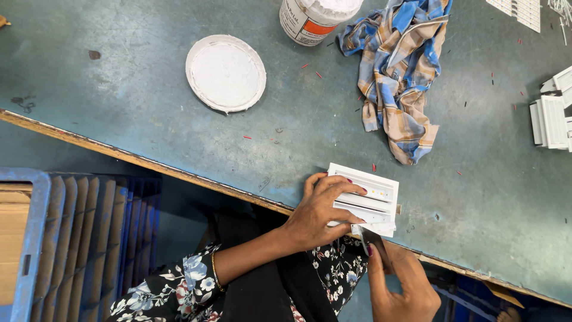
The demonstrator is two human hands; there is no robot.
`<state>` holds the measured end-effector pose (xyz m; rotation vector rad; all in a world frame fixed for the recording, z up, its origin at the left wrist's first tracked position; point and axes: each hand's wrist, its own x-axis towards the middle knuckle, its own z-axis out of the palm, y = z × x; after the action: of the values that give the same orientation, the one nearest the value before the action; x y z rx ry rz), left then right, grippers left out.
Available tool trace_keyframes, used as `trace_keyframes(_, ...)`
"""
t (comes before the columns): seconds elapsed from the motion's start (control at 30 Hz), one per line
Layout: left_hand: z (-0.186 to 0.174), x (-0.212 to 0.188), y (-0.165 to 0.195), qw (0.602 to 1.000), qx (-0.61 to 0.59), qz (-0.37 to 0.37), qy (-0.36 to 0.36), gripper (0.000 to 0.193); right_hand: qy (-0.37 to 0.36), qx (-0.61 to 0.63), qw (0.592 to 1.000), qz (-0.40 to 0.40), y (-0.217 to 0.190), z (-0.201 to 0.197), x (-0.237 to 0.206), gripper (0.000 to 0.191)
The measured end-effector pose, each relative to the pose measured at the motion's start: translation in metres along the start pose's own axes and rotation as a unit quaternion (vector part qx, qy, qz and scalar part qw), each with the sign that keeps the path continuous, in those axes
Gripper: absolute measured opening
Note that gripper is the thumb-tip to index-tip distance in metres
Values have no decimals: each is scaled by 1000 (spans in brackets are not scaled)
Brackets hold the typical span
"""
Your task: The person applies white paste to the interior of a small white LED light housing using a metal spatula, then places LED strips into the housing and presses them down. The person repeats the paste application and strip placement on a second unit, then wipes hands with a cloth.
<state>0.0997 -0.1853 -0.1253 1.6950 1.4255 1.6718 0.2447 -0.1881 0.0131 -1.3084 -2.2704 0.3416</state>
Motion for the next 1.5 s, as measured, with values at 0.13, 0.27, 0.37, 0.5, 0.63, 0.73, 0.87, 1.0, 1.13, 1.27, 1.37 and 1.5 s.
trace_keyframes(0.13, 0, 0, 2, 1000, -2, 2, 4, 16, -7, 19, 999, -25, 6, 0, -4, 30)
trace_keyframes(0.27, 1, 0, 2, 1000, 5, 1, -2, 18, -2, 10, 1000, -4, 24, -5, -14, 27)
trace_keyframes(0.37, 3, 0, 2, 1000, 3, -3, -3, 17, 46, 6, 999, 5, 47, -15, -12, 25)
trace_keyframes(0.5, 4, 0, 3, 1000, 1, -7, -6, 18, 88, 77, 987, 106, 69, -23, -13, 21)
trace_keyframes(0.63, 6, 1, 4, 1000, -1, -1, -3, 20, 110, 15, 991, 74, 78, -23, -8, 17)
trace_keyframes(0.73, 8, 2, 4, 1000, -1, -5, -7, 21, 127, -5, 989, 81, 77, -19, -6, 16)
trace_keyframes(0.87, 11, 3, 4, 1000, 0, 1, -9, 22, 121, -33, 989, 80, 73, -15, -3, 15)
trace_keyframes(1.0, 12, 4, 4, 1000, 4, 0, -8, 22, 112, -45, 990, 77, 70, -15, 1, 15)
trace_keyframes(1.13, 12, 4, 5, 1000, 4, -1, -9, 22, 108, -66, 989, 79, 69, -14, 1, 15)
trace_keyframes(1.27, 12, 3, 5, 1000, 7, 0, -9, 21, 111, -77, 988, 77, 69, -11, 1, 14)
trace_keyframes(1.37, 11, 3, 5, 1000, 6, 0, -10, 20, 107, -87, 988, 72, 69, -10, 1, 14)
trace_keyframes(1.5, 11, 3, 5, 1000, 4, -1, -9, 19, 107, -90, 988, 69, 67, -8, 0, 15)
